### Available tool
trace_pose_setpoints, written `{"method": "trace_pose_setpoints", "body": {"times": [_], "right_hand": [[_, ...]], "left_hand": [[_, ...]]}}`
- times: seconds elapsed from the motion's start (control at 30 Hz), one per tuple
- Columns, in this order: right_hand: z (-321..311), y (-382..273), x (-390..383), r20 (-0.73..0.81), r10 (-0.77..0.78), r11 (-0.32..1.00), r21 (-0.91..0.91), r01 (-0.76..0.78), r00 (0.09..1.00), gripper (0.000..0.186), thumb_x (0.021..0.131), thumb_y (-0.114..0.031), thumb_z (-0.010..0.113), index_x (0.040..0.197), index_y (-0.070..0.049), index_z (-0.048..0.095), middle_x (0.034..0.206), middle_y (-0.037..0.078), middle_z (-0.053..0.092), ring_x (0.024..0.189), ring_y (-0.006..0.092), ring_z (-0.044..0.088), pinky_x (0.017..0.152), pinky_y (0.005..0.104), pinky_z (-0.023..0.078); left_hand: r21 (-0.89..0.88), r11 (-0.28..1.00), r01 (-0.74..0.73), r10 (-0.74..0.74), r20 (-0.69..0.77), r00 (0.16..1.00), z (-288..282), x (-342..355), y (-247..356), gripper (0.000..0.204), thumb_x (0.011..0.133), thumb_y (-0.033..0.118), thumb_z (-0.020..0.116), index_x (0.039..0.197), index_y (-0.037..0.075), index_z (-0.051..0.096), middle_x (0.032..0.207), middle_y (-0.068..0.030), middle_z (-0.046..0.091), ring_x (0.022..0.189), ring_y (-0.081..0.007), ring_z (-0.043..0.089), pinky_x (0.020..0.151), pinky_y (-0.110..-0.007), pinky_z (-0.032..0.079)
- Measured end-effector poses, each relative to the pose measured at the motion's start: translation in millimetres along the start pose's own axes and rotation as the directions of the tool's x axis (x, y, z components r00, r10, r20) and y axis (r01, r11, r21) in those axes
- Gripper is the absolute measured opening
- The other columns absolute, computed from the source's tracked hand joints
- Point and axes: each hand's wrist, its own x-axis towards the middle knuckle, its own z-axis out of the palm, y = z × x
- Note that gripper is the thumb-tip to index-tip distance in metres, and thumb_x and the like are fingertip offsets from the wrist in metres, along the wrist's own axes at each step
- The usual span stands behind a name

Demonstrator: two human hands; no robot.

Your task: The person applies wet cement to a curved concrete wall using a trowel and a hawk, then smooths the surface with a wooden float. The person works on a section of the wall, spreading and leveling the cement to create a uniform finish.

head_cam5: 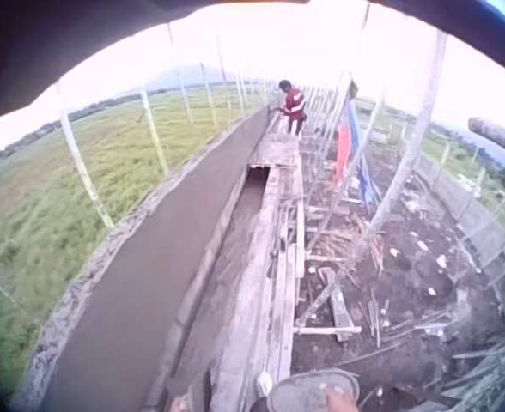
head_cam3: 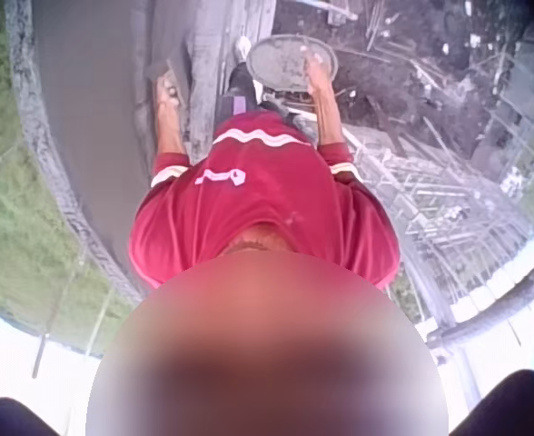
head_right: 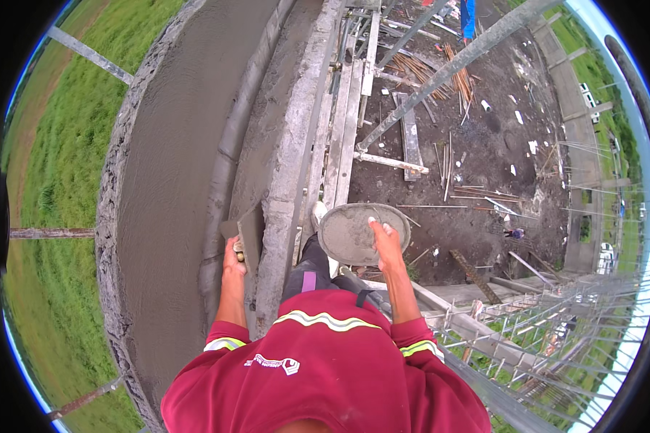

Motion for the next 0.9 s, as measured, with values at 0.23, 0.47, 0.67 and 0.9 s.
{"method": "trace_pose_setpoints", "body": {"times": [0.23,0.47,0.67,0.9], "right_hand": [[20,-83,86,-0.021,0.017,0.995,-0.096,-0.019,1.000,0.034,0.095,-0.037,0.072,0.076,-0.020,0.050,0.063,-0.009,0.037,0.056,0.0066,0.035,0.057,0.0287,0.032],[41,-165,139,-0.012,-0.073,0.989,-0.132,0.070,0.997,0.039,0.095,-0.039,0.072,0.072,-0.018,0.048,0.064,-0.008,0.038,0.059,0.0068,0.036,0.059,0.0291,0.032],[63,-219,205,0.049,-0.093,0.980,-0.171,0.101,0.994,0.040,0.094,-0.040,0.073,0.072,-0.018,0.048,0.065,-0.008,0.038,0.061,0.0068,0.036,0.059,0.0293,0.031],[82,-245,304,0.122,-0.002,0.964,-0.263,0.034,0.992,0.034,0.095,-0.039,0.072,0.082,-0.012,0.055,0.070,-0.006,0.043,0.065,0.0077,0.039,0.062,0.0286,0.034]], "left_hand": [[0.130,0.991,-0.012,0.011,0.004,1.000,107,32,37,0.046,0.085,0.032,0.075,0.124,0.009,0.069,0.116,-0.0076,0.072,0.102,-0.0256,0.068,0.094,-0.038,0.053],[0.564,0.772,-0.292,0.279,0.112,0.954,224,84,108,0.050,0.084,0.024,0.076,0.129,0.006,0.064,0.116,-0.0078,0.069,0.102,-0.0188,0.068,0.091,-0.034,0.054],[0.149,0.985,-0.083,0.069,0.102,0.992,324,145,156,0.032,0.089,0.025,0.073,0.116,0.009,0.069,0.104,-0.0069,0.073,0.086,-0.0205,0.070,0.081,-0.036,0.058],[0.074,0.996,-0.048,0.030,0.225,0.974,469,220,167,0.038,0.084,0.030,0.075,0.116,0.010,0.070,0.105,-0.0080,0.074,0.088,-0.0247,0.070,0.084,-0.042,0.058]]}}
